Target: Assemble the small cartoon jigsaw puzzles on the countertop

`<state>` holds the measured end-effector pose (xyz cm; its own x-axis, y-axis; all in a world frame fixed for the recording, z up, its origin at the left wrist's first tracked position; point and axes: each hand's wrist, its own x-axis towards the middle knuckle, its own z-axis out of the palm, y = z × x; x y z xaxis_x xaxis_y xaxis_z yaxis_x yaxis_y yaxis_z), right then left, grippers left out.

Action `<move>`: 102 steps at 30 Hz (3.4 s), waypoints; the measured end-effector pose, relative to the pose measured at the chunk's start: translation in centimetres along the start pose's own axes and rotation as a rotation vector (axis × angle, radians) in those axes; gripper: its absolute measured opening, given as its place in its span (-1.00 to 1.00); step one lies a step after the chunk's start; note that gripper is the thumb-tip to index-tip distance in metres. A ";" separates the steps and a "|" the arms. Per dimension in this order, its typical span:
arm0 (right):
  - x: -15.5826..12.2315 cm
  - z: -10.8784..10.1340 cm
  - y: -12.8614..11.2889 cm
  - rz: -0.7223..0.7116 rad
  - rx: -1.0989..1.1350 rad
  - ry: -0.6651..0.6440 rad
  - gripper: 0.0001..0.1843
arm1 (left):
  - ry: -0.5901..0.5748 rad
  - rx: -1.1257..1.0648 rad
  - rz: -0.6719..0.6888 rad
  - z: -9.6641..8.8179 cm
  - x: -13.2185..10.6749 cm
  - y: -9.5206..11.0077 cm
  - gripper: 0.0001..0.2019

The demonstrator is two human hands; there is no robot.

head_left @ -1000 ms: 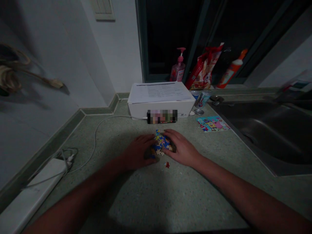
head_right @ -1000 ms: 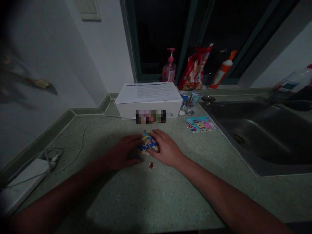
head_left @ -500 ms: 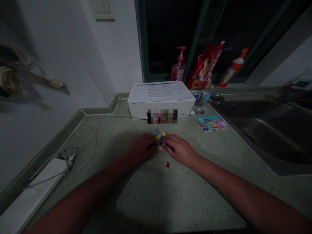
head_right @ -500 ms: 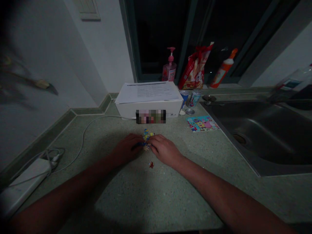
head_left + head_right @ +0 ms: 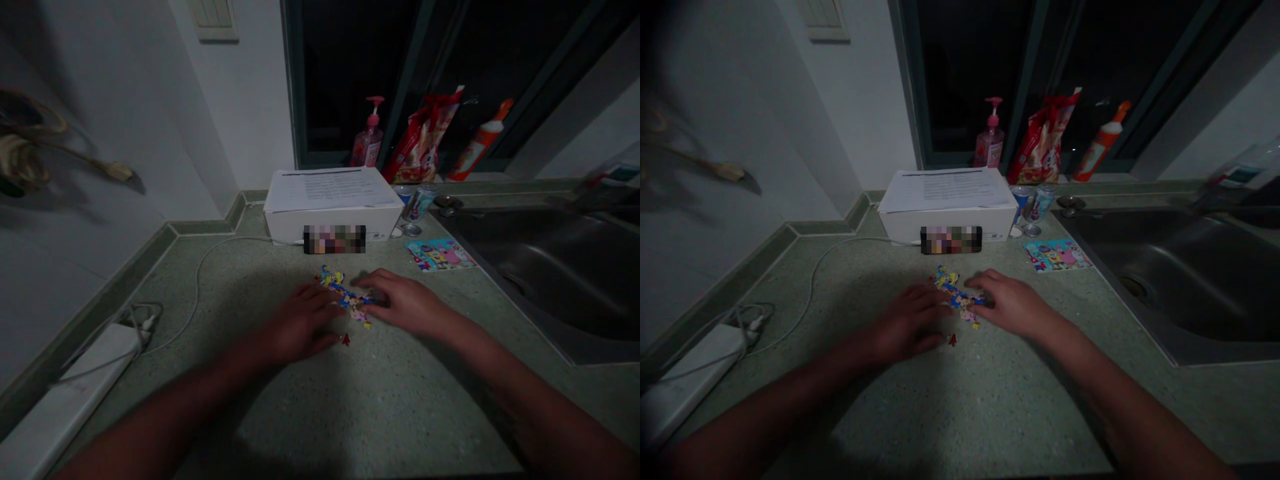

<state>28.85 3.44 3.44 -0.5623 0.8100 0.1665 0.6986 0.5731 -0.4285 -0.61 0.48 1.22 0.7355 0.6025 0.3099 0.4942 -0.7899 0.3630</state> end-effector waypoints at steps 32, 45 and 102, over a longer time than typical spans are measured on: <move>0.3 1.6 -1.0 -0.042 0.016 -0.083 -0.64 | -0.090 -0.033 0.048 1.2 1.0 1.6 -0.78; 0.9 3.6 -1.2 -0.020 -0.033 0.039 -0.85 | 0.073 0.178 -0.256 0.3 0.5 -0.4 -0.77; 1.5 4.9 -1.5 -0.185 -0.037 0.108 -0.75 | 0.083 0.107 -0.406 -0.7 0.2 -1.6 -0.73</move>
<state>24.75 3.21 -0.04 -0.6333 0.6981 0.3340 0.6049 0.7157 -0.3492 -1.59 1.94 1.34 0.4338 0.8706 0.2319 0.7845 -0.4916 0.3780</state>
